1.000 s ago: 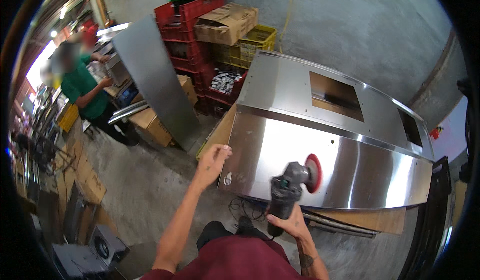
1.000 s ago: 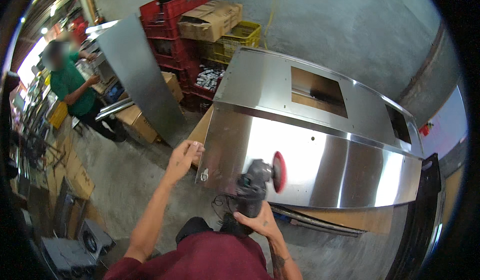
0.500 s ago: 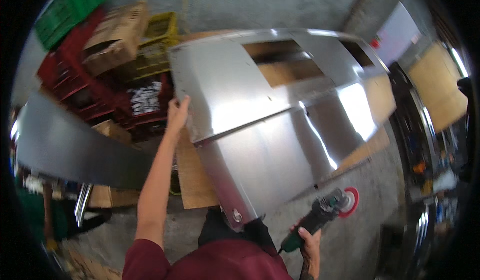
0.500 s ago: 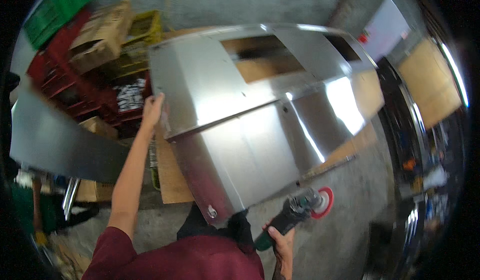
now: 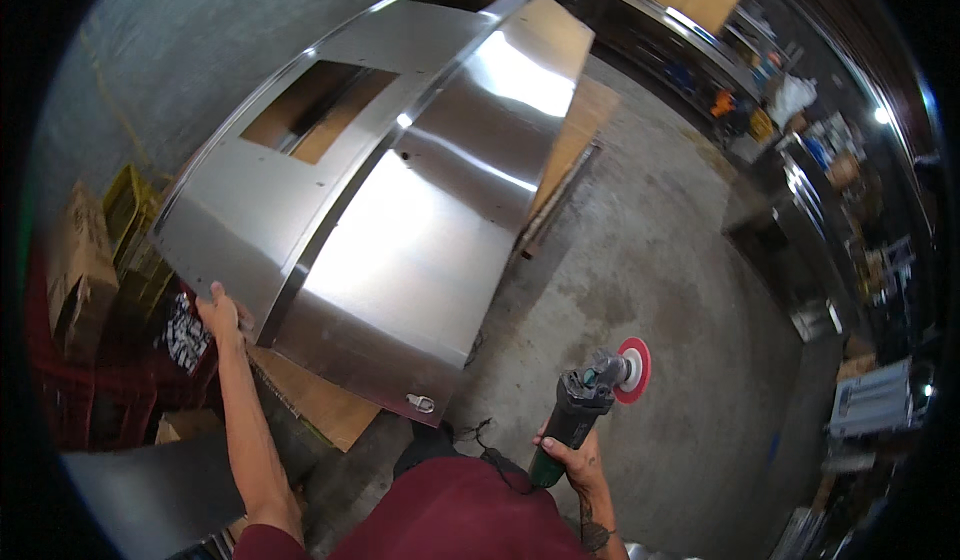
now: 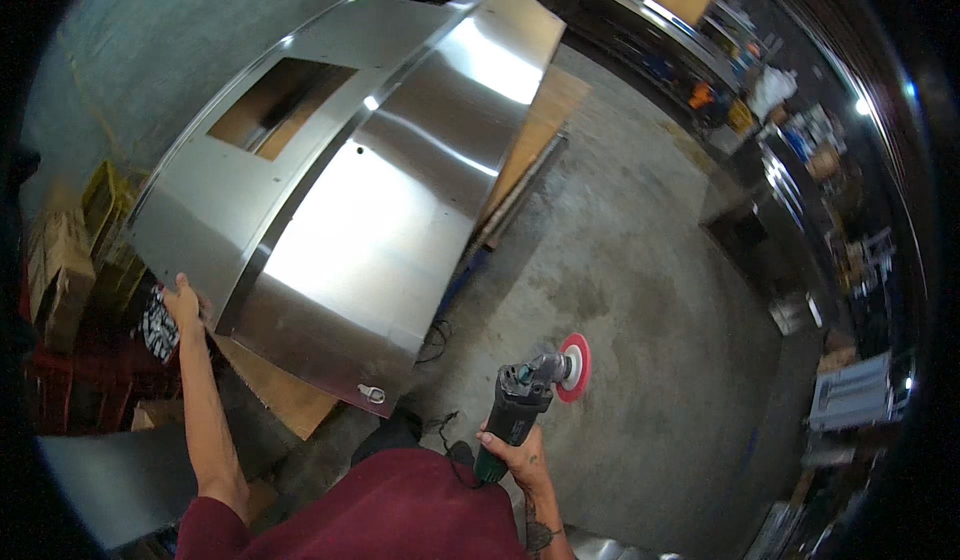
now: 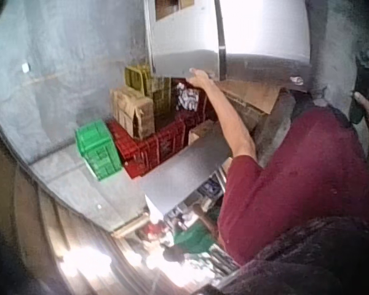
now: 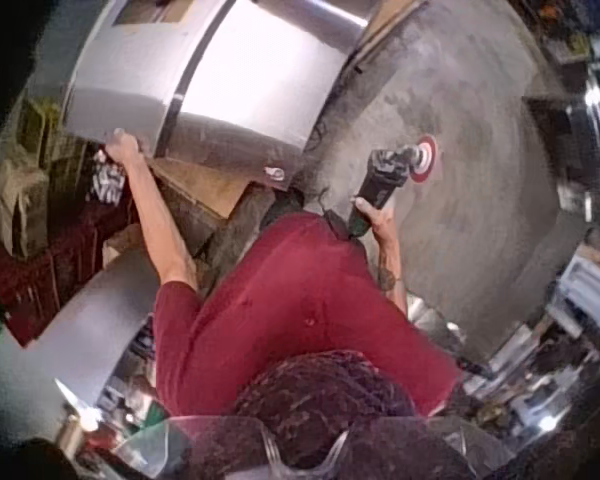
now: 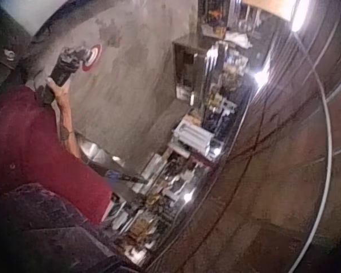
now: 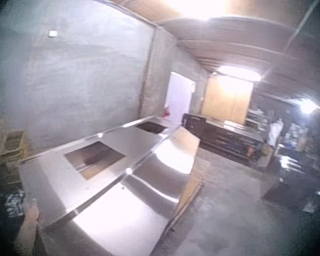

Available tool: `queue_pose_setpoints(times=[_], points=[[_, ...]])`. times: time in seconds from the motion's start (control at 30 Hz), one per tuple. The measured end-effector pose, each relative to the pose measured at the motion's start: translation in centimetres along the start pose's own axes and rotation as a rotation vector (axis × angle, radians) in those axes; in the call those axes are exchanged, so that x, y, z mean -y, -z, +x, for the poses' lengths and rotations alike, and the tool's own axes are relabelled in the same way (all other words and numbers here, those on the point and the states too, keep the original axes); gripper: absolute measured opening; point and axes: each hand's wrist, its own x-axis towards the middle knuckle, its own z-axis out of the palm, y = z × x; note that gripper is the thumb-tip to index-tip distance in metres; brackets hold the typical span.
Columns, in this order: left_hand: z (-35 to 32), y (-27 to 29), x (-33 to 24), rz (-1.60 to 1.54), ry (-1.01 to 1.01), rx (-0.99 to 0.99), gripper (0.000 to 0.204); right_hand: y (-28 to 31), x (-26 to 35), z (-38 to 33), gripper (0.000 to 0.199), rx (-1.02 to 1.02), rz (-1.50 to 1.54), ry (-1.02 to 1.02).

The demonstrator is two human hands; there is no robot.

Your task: The person changes the disc on an angle grinder, then uses it to polish the surface of a stainless steel range hood. The person moves the grinder along the curved and flat surfaces of the hood while holding it steady with the other hand.

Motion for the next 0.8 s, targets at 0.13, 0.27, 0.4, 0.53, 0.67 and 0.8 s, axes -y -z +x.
queue_pose_setpoints(times=[0.13,0.27,0.4,0.53,0.67,0.8], points=[[4.3,-0.5,5.6,0.162,-0.103,-0.111,0.041,-2.6,-0.9,0.5,0.038,-0.102,0.189,-0.002],[3.1,-3.9,6.2,0.092,-0.003,-0.111,0.046,-5.3,0.6,-0.8,0.038,-0.255,0.258,0.038],[6.0,-6.3,7.1,0.324,0.053,-0.151,0.056,-7.2,-0.2,-0.7,0.039,-0.305,0.315,0.117],[13.2,-7.0,8.4,0.327,-0.001,-0.032,0.063,-8.1,-1.1,0.5,0.043,-0.269,0.350,0.179],[11.5,-4.8,8.4,0.435,-0.355,0.069,0.071,-9.5,-2.9,1.4,0.045,-0.254,0.417,0.204],[-12.5,-4.4,0.6,0.287,-0.497,0.651,0.049,-10.3,-4.5,0.1,0.059,-0.307,0.419,0.202]])
